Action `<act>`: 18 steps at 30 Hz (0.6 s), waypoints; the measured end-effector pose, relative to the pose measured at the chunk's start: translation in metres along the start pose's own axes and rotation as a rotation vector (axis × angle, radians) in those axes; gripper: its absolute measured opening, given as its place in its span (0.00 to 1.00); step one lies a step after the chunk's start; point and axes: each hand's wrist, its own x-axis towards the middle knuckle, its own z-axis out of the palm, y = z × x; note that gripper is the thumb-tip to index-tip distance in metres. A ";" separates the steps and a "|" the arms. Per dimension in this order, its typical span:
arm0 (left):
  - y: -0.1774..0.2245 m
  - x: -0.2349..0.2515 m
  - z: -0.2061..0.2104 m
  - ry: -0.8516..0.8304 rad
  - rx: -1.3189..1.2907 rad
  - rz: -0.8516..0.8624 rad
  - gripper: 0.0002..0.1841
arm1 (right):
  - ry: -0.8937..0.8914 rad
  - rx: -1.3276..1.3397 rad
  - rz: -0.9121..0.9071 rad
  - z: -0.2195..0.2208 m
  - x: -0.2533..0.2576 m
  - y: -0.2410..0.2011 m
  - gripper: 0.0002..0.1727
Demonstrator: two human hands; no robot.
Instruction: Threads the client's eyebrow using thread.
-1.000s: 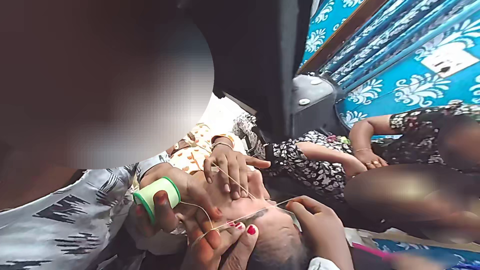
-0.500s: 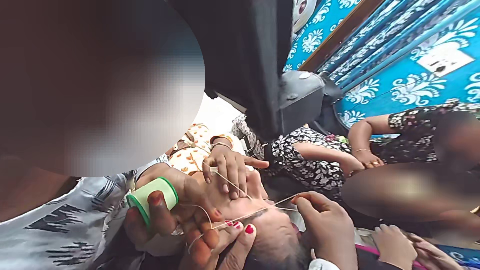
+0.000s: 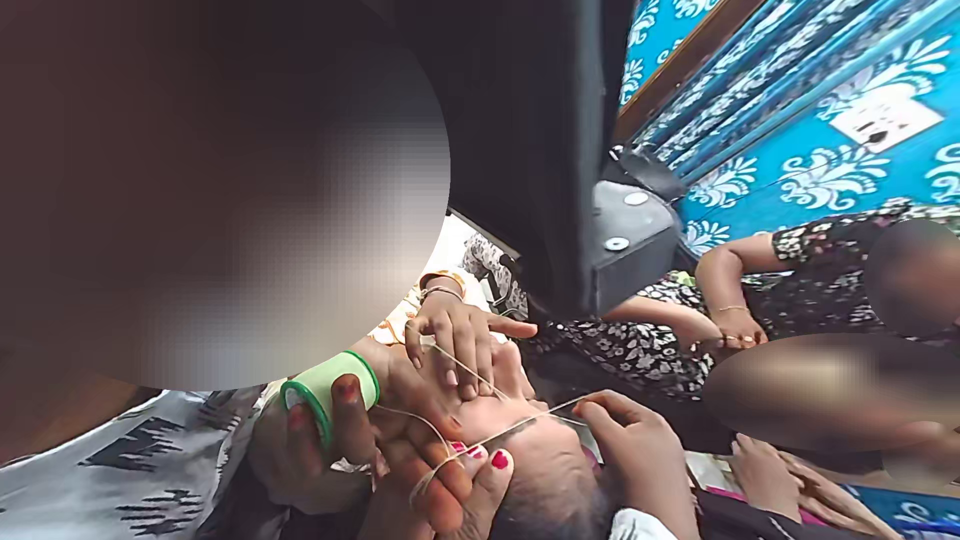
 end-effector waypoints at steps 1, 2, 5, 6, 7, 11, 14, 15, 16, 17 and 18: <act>0.000 0.000 0.000 0.000 0.002 0.000 0.26 | -0.005 0.002 0.011 0.000 0.000 -0.002 0.12; 0.000 0.000 0.000 0.001 0.003 0.000 0.26 | -0.006 0.002 0.016 0.000 0.000 -0.003 0.12; 0.000 -0.001 0.001 0.010 0.003 -0.005 0.26 | 0.005 -0.004 0.003 0.001 0.001 -0.003 0.12; 0.000 -0.001 0.001 0.013 0.007 -0.006 0.25 | 0.013 -0.001 -0.007 0.002 0.001 -0.001 0.12; 0.000 -0.001 0.001 0.016 0.008 -0.005 0.25 | 0.027 0.004 -0.024 0.005 0.001 0.004 0.12; -0.002 -0.001 0.001 0.035 0.007 0.008 0.26 | 0.076 -0.007 -0.095 0.013 0.002 0.021 0.12; -0.003 -0.001 0.001 0.038 0.019 0.017 0.27 | 0.062 -0.017 -0.083 0.011 0.001 0.014 0.12; -0.003 0.000 0.000 0.033 0.017 0.017 0.26 | 0.055 -0.018 -0.073 0.010 0.000 0.011 0.12; -0.002 0.001 -0.002 0.023 0.005 0.015 0.26 | 0.047 -0.018 -0.066 0.010 0.000 0.008 0.12; -0.003 0.003 -0.003 0.010 -0.019 0.012 0.26 | 0.046 -0.018 -0.065 0.009 -0.001 0.005 0.12; -0.006 0.001 -0.002 0.005 -0.029 0.018 0.26 | 0.049 -0.017 -0.071 0.009 -0.001 0.005 0.12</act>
